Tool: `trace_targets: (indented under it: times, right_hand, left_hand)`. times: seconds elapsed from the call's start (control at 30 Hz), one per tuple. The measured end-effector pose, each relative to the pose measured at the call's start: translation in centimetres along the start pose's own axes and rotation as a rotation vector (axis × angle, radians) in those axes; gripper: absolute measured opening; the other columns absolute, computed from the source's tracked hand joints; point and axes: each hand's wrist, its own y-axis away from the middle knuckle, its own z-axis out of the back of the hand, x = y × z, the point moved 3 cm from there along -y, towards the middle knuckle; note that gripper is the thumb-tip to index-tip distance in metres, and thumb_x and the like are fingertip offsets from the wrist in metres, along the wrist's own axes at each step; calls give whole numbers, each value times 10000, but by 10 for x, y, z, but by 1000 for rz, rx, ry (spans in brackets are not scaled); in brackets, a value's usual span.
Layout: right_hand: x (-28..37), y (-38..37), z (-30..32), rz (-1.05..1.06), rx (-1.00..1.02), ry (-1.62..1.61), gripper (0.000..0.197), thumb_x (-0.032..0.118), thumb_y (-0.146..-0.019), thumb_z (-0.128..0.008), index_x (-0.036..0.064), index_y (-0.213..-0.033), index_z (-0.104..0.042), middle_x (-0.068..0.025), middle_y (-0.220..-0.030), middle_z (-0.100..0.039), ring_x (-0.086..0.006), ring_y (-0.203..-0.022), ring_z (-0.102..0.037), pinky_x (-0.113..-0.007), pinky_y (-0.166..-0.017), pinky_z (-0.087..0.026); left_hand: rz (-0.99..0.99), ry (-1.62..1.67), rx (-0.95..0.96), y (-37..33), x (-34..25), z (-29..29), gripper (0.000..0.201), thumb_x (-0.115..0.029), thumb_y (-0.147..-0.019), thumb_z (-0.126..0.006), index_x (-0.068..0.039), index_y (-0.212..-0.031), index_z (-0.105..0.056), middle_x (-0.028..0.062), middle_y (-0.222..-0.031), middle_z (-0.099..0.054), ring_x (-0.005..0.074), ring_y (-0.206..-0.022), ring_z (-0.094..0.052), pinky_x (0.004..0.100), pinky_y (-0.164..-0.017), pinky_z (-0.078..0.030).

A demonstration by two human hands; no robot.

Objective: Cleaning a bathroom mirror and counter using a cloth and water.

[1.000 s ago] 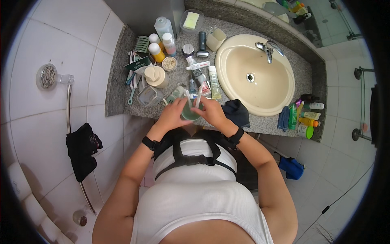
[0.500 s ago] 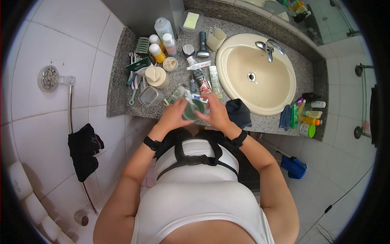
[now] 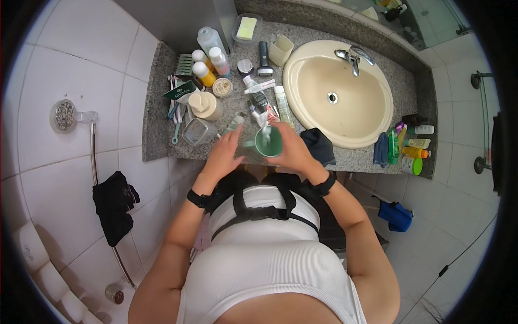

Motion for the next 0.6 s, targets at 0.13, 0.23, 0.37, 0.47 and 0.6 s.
trace_targets:
  times: [0.13, 0.23, 0.37, 0.47, 0.6]
  right_hand:
    - [3, 11, 9, -126, -5, 214, 881, 223, -601, -908, 38, -1332, -455, -204, -1229, -554, -437, -1137, -570, -458, -914, -510]
    - [-2, 14, 7, -133, 133, 50, 884, 203, -625, -906, 37, -1365, -450, -217, -1227, -557, -434, -1143, -572, -439, -940, -506]
    - [7, 12, -10, -37, 137, 56, 809, 157, -615, -881, 21, -1292, -460, -212, -1226, -538, -432, -1136, -558, -460, -894, -516]
    - [2, 6, -24, -32, 177, 104, 813, 128, -629, -863, 13, -1321, -453, -213, -1235, -536, -442, -1132, -556, -467, -904, -511]
    - [3, -6, -19, 51, 350, -22, 796, 61, -655, -820, 32, -1366, -465, -234, -1305, -530, -430, -1210, -543, -464, -941, -503]
  left_hand:
    - [18, -54, -66, 9, -2, 10, 968, -126, -724, -835, -70, -1540, -316, 209, -1295, -543, 423, -1148, -569, 477, -951, -490]
    - [-2, -59, -65, 10, -9, 13, 845, -136, -732, -828, -66, -1467, -417, 179, -1260, -565, 400, -1118, -590, 482, -930, -494]
    - [-115, 22, 14, 7, -14, 4, 554, -151, -780, -795, -59, -1287, -589, 129, -1263, -603, 380, -1087, -614, 447, -894, -513]
    - [-78, 38, -51, 5, -5, -7, 377, -149, -801, -772, -51, -1142, -646, 133, -1078, -675, 380, -973, -653, 456, -817, -528]
    - [17, 36, 165, 6, 12, -15, 296, -165, -820, -752, -45, -1076, -661, 170, -936, -688, 405, -888, -660, 480, -763, -528]
